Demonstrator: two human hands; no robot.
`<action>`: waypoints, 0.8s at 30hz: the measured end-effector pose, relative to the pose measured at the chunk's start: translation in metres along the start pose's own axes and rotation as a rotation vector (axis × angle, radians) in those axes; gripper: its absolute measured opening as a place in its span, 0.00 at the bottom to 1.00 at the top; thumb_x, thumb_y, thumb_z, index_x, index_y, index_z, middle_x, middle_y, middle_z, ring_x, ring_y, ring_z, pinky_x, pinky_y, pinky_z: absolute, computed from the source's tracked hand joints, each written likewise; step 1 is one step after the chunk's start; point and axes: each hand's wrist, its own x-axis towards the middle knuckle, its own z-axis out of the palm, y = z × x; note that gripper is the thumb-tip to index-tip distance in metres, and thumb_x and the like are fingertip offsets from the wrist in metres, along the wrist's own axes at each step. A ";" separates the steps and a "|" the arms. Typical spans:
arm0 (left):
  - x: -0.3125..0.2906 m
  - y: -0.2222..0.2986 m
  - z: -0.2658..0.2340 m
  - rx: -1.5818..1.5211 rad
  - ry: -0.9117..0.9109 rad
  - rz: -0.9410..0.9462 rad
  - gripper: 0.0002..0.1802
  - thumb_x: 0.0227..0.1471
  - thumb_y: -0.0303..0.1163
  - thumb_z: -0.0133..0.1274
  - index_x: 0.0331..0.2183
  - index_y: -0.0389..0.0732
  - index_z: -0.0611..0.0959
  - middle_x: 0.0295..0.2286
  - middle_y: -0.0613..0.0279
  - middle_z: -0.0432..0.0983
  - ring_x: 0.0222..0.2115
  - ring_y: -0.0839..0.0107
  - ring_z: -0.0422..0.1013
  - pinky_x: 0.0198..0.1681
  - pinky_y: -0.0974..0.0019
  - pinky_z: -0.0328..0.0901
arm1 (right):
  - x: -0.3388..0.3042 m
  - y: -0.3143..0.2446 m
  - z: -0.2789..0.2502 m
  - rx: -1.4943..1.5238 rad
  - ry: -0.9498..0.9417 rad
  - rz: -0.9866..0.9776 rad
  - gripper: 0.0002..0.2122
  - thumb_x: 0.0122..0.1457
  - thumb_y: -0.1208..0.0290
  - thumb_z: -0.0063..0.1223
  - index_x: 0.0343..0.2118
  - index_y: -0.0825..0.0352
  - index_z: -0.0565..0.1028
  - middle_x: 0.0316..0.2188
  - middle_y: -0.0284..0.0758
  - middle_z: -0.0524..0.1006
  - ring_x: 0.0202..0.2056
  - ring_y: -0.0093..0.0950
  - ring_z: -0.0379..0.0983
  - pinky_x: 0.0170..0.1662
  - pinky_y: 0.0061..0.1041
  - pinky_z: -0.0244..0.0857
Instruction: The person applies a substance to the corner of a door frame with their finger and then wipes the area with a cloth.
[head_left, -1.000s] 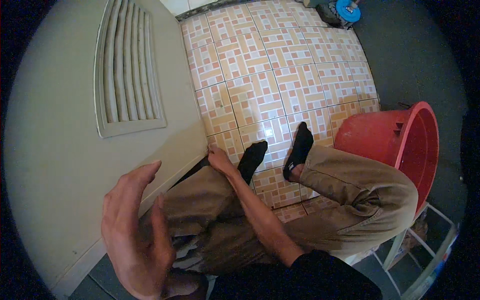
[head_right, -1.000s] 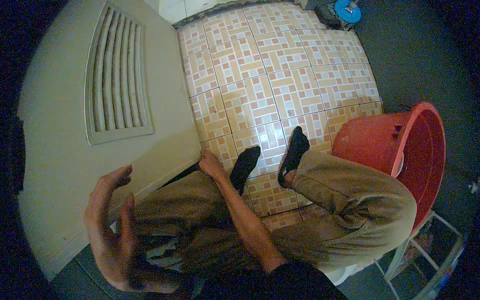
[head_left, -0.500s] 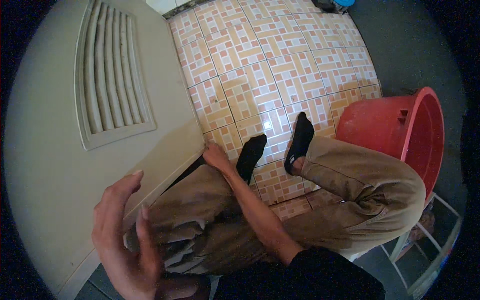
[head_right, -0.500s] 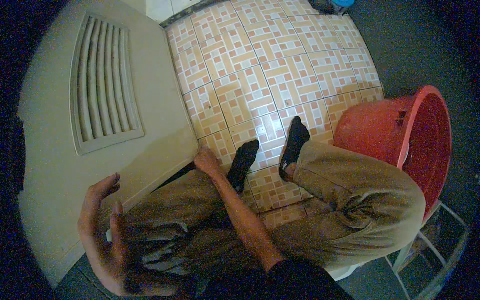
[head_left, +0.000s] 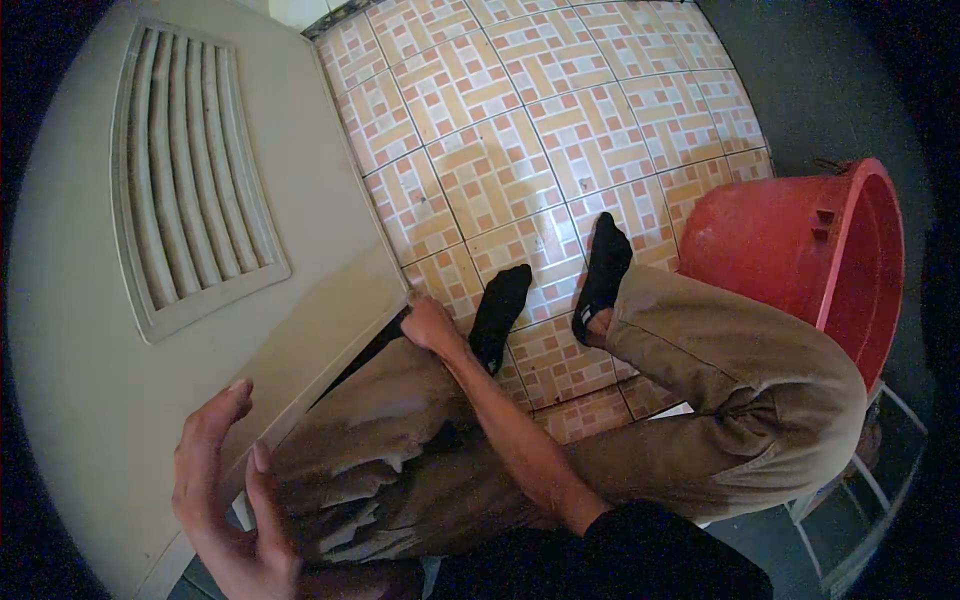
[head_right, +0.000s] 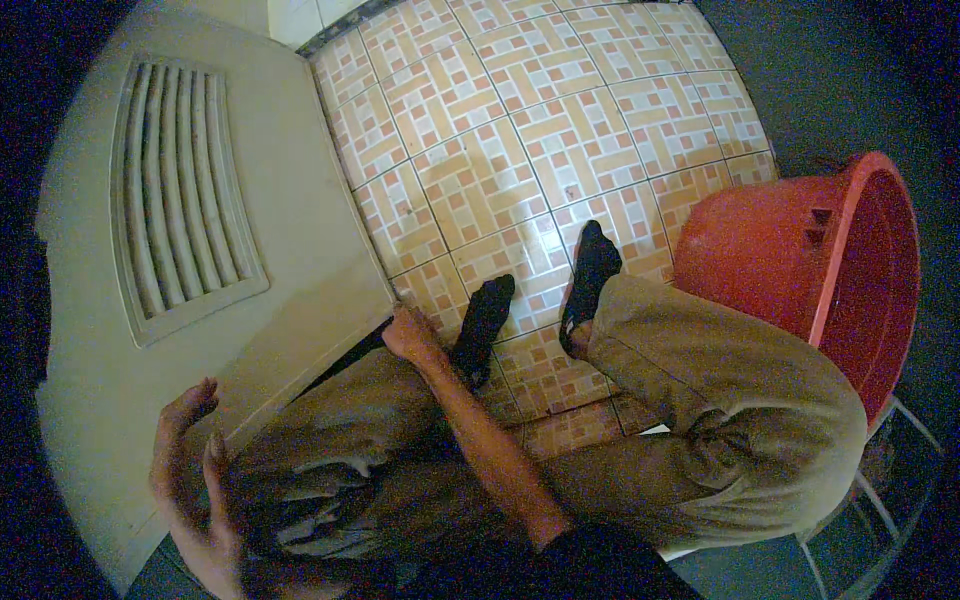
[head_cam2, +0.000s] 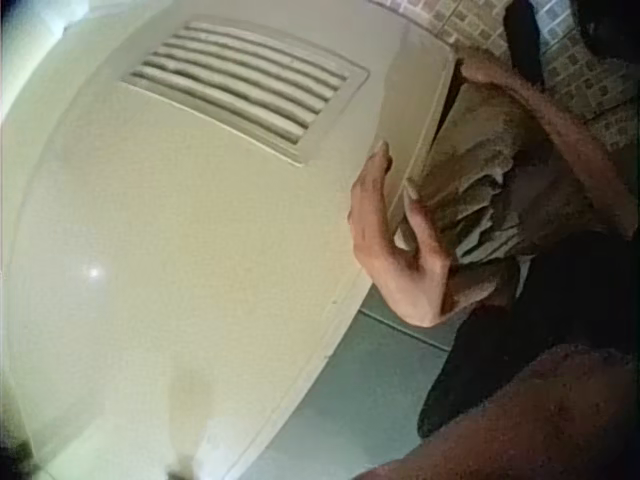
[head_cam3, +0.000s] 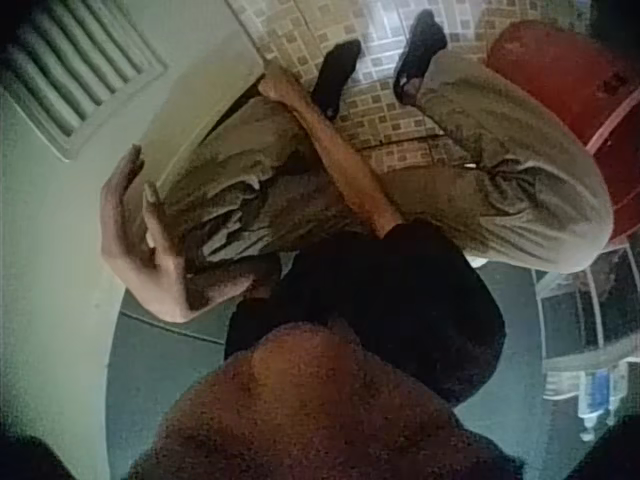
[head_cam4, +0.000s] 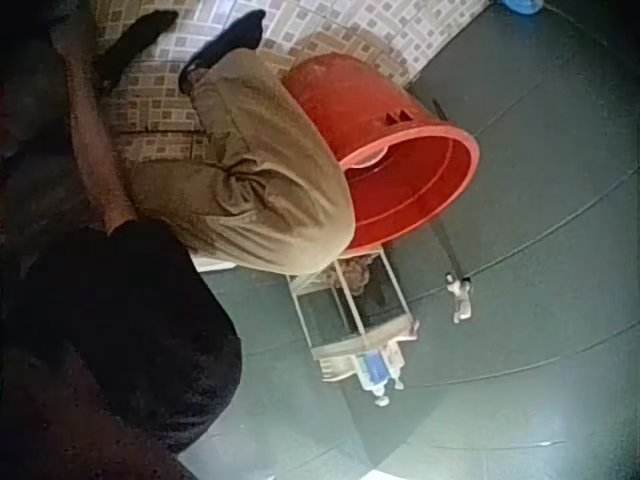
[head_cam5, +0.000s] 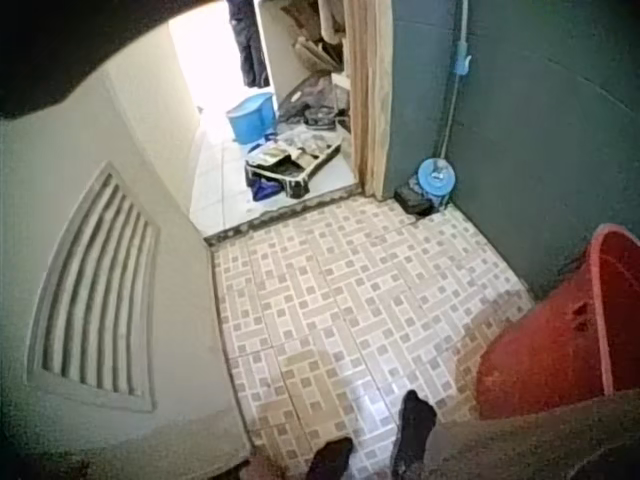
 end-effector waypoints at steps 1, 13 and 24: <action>0.000 0.000 0.000 0.018 -0.006 0.015 0.25 0.64 0.41 0.50 0.53 0.30 0.78 0.49 0.45 0.77 0.53 0.54 0.71 0.59 0.55 0.63 | 0.001 -0.001 0.001 -0.038 -0.014 -0.018 0.27 0.53 0.71 0.50 0.58 0.74 0.68 0.57 0.60 0.68 0.57 0.58 0.67 0.63 0.56 0.58; 0.006 0.011 0.007 0.033 -0.006 -0.043 0.25 0.65 0.42 0.50 0.53 0.30 0.78 0.49 0.45 0.77 0.53 0.55 0.71 0.59 0.56 0.62 | 0.009 0.010 -0.001 0.040 0.332 -0.226 0.21 0.52 0.76 0.47 0.50 0.70 0.76 0.44 0.55 0.78 0.49 0.55 0.74 0.53 0.51 0.67; 0.006 0.011 0.008 -0.063 -0.003 -0.099 0.30 0.64 0.48 0.51 0.54 0.31 0.78 0.51 0.46 0.75 0.54 0.54 0.70 0.61 0.56 0.60 | 0.055 0.022 0.016 0.079 0.309 -0.297 0.19 0.47 0.78 0.53 0.44 0.79 0.76 0.41 0.60 0.76 0.45 0.59 0.73 0.52 0.50 0.68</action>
